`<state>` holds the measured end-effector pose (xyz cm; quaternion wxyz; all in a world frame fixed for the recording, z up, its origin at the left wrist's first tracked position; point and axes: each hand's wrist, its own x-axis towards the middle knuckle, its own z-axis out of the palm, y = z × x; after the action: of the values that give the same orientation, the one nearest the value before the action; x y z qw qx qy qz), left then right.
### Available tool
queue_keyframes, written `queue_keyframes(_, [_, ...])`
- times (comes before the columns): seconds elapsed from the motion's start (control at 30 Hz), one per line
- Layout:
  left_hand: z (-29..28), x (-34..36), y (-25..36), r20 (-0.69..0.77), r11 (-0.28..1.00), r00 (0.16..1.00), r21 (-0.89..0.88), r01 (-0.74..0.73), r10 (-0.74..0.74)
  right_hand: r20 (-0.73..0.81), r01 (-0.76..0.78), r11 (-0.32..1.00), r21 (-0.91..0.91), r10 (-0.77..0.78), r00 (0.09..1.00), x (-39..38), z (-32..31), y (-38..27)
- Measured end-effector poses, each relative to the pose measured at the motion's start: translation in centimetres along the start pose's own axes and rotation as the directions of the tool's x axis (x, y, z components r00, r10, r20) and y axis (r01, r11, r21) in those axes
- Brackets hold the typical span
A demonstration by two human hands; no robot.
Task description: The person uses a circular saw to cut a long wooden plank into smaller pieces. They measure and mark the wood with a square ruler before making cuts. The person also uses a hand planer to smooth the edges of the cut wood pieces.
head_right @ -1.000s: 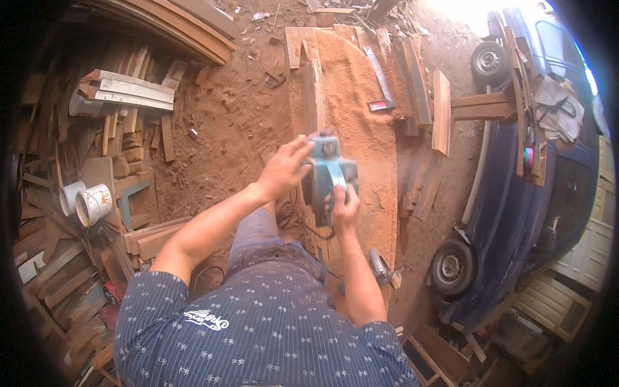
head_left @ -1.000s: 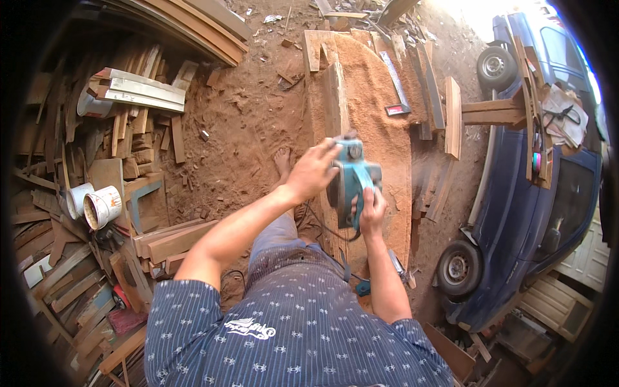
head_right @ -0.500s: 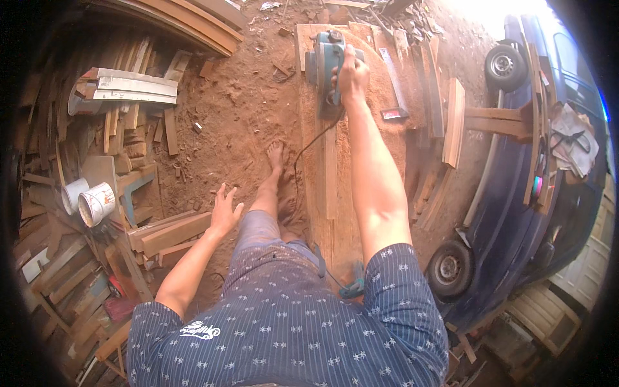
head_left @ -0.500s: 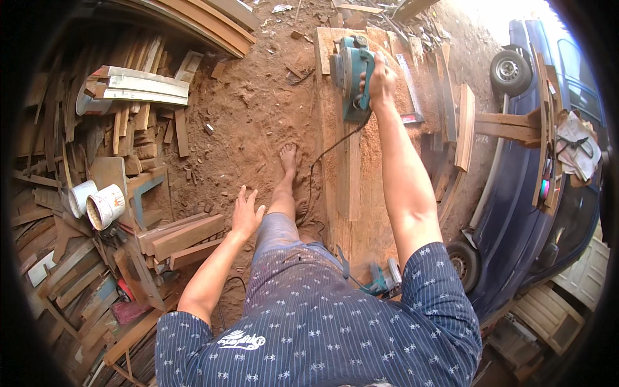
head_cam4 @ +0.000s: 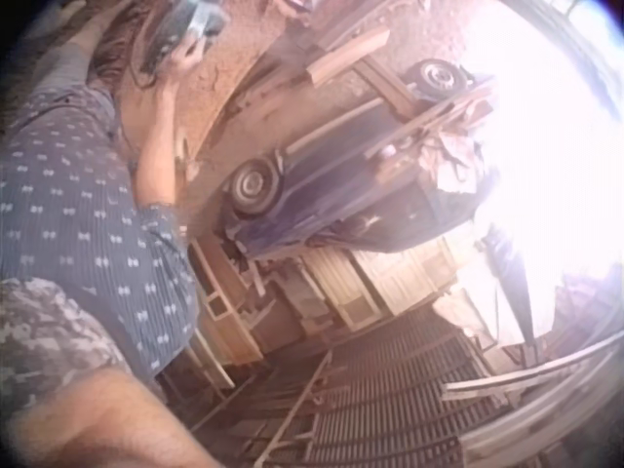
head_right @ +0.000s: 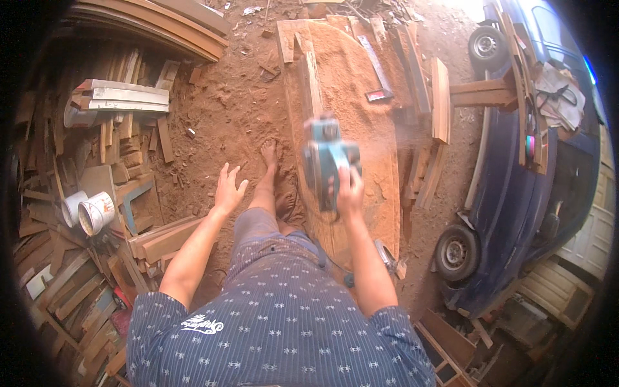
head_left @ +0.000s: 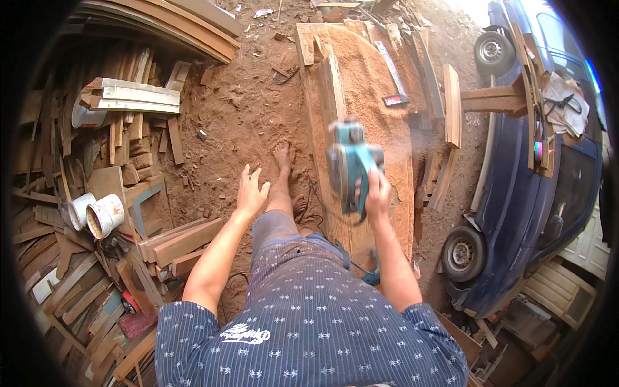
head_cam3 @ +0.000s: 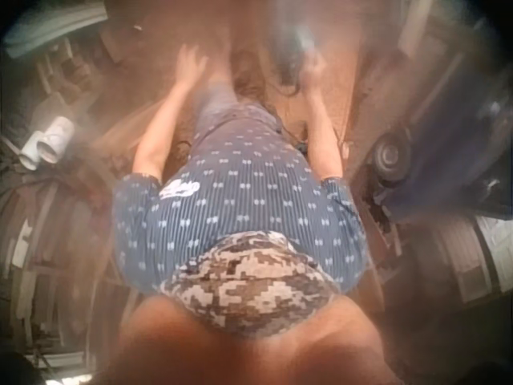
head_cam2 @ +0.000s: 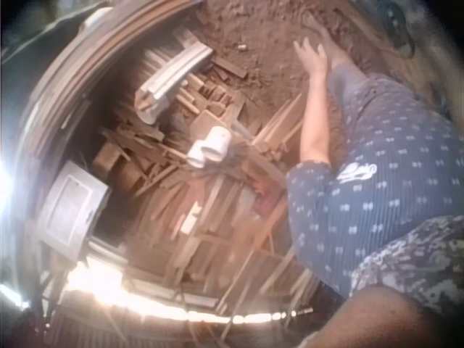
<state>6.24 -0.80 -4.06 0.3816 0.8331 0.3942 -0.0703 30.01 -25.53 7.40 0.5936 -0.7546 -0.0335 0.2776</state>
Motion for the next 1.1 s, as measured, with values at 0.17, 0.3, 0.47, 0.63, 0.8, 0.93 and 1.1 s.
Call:
queue_keyframes(0.17, [0.9,-2.0,0.0,0.027,1.000,0.999,-0.006,0.024,-0.024,-0.014,-0.002,0.997,-0.072,0.001,1.000,-14.8,-5.7,5.3])
queue_keyframes(0.3, [2.3,-3.3,0.7,0.127,0.996,0.988,-0.018,-0.085,0.086,-0.057,0.042,0.994,-0.101,-0.048,0.997,-15.4,-5.2,5.2])
queue_keyframes(0.47, [2.2,-5.8,8.7,0.401,0.957,0.871,-0.169,-0.236,0.286,-0.080,0.079,0.993,-0.084,-0.086,0.993,-6.7,-1.3,2.4])
queue_keyframes(0.63, [5.8,-8.3,13.9,0.336,0.744,0.665,-0.286,-0.603,0.668,-0.099,0.093,0.989,-0.113,-0.105,0.990,3.6,3.3,-1.7])
queue_keyframes(0.8, [8.4,-6.7,16.0,0.378,0.496,0.526,0.182,-0.849,0.762,-0.149,0.138,0.982,-0.130,-0.157,0.976,12.7,7.1,-5.5])
queue_keyframes(0.93, [8.6,-4.6,15.8,0.409,0.465,0.576,0.344,-0.815,0.707,-0.151,0.095,0.977,-0.190,-0.124,0.981,17.9,9.8,-8.4])
queue_keyframes(1.1, [8.6,-4.2,15.6,0.479,0.507,0.570,0.268,-0.819,0.667,-0.119,0.108,0.965,-0.240,-0.140,0.983,24.8,12.8,-11.6])
